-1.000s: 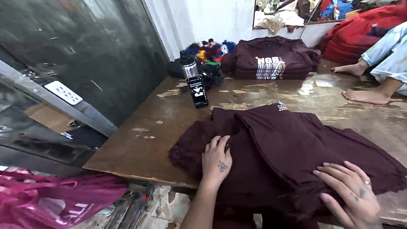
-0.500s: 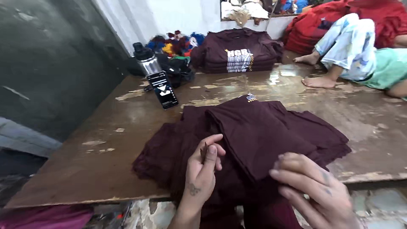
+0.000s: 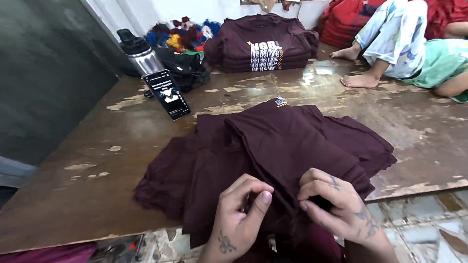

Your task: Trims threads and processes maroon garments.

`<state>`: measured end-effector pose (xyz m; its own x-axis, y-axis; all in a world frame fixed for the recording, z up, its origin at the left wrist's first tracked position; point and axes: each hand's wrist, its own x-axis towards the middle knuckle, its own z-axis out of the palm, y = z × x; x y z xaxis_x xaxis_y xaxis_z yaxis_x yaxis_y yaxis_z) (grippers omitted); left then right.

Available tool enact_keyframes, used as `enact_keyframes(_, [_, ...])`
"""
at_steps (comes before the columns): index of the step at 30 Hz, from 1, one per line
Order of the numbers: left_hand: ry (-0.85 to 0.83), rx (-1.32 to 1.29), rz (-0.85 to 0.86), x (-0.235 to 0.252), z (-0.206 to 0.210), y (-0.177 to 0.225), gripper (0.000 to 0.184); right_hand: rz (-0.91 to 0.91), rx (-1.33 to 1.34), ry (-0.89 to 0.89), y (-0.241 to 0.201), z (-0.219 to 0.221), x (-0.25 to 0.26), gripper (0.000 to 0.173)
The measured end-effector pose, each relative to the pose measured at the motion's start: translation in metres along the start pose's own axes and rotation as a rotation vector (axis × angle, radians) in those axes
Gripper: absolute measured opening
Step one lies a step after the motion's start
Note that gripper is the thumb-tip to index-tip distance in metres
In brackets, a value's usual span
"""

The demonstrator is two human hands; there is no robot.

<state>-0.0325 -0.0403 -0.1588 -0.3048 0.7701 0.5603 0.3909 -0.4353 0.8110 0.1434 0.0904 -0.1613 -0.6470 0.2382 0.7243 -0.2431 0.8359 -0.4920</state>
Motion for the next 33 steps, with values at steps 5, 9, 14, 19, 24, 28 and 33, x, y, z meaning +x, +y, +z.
enact_keyframes(5, [-0.078, 0.098, 0.061, 0.003, 0.011, 0.007, 0.024, -0.026, 0.026, 0.056, 0.002, 0.003, -0.004, 0.021])
enact_keyframes(9, [-0.147, 0.079, -0.004, -0.005, 0.021, 0.004, 0.017, -0.042, 0.000, 0.058, 0.003, 0.006, -0.009, 0.019])
enact_keyframes(14, [-0.280, 0.045, -0.044, -0.009, 0.007, 0.002, 0.021, -0.048, -0.019, 0.033, 0.003, 0.006, -0.015, 0.020])
enact_keyframes(19, [-0.208, 0.015, -0.099, -0.012, 0.011, 0.005, 0.020, -0.032, -0.030, 0.049, 0.002, 0.007, -0.019, 0.018])
enact_keyframes(24, [-0.322, 0.058, -0.047, -0.009, 0.012, 0.006, 0.016, -0.054, -0.034, 0.044, 0.002, 0.006, -0.022, 0.020])
enact_keyframes(28, [-0.248, 0.015, -0.009, -0.013, 0.012, 0.005, 0.015, 0.009, -0.064, 0.007, -0.002, 0.004, -0.023, 0.026])
enact_keyframes(33, [-0.182, 0.223, 0.140, -0.020, 0.017, 0.018, 0.012, -0.050, -0.236, 0.041, -0.010, 0.017, -0.026, 0.012])
